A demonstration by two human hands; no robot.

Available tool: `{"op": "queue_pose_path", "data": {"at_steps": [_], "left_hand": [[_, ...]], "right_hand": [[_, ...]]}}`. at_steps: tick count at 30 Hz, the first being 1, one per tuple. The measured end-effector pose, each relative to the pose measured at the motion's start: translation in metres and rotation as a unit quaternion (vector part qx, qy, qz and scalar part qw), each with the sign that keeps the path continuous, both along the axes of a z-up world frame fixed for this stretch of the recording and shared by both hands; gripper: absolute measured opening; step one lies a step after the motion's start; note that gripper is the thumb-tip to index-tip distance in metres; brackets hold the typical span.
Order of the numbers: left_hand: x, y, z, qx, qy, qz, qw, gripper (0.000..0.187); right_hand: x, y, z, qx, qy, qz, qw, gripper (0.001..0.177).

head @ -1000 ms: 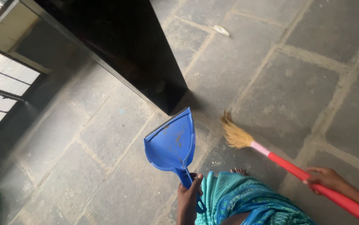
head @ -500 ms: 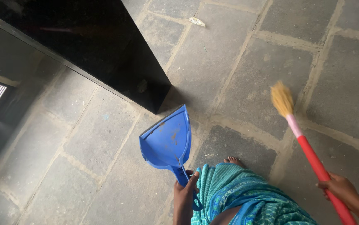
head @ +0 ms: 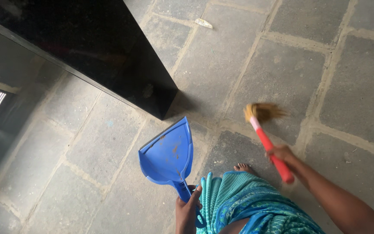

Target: The person sweeps the floor with a broom, gathering debris into a blue dustpan held in their other hand.

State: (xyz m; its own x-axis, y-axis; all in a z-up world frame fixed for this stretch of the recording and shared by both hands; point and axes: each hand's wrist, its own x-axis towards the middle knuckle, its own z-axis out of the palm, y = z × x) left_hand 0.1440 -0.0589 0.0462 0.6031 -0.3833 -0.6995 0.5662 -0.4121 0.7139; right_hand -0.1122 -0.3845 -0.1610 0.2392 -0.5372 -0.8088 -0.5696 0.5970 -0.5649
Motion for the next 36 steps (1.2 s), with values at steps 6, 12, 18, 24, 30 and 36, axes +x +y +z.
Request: {"op": "queue_pose_path", "data": {"at_steps": [6, 12, 18, 24, 30, 36], "left_hand": [[0.0, -0.003, 0.003, -0.022, 0.0, 0.005, 1.0, 0.047], [-0.004, 0.0, 0.002, 0.01, 0.009, 0.019, 1.0, 0.049], [-0.006, 0.005, 0.001, -0.028, 0.011, 0.04, 0.999, 0.046], [-0.008, 0.008, 0.005, -0.035, 0.0, 0.047, 0.998, 0.045], [-0.01, 0.006, 0.022, -0.014, 0.008, 0.041, 0.999, 0.047], [-0.011, 0.008, 0.012, -0.042, 0.013, 0.066, 0.997, 0.047]], "right_hand": [[-0.064, -0.046, 0.027, -0.03, -0.106, -0.053, 0.992, 0.028], [-0.145, 0.014, 0.067, -0.051, -0.013, -0.051, 0.997, 0.029], [-0.115, 0.042, 0.05, 0.047, 0.104, -0.009, 0.993, 0.03], [-0.009, 0.038, -0.001, 0.032, 0.006, 0.147, 0.989, 0.025], [0.046, -0.035, 0.001, 0.014, -0.059, 0.004, 0.998, 0.029], [-0.071, -0.025, 0.049, -0.064, -0.021, 0.039, 0.997, 0.044]]}}
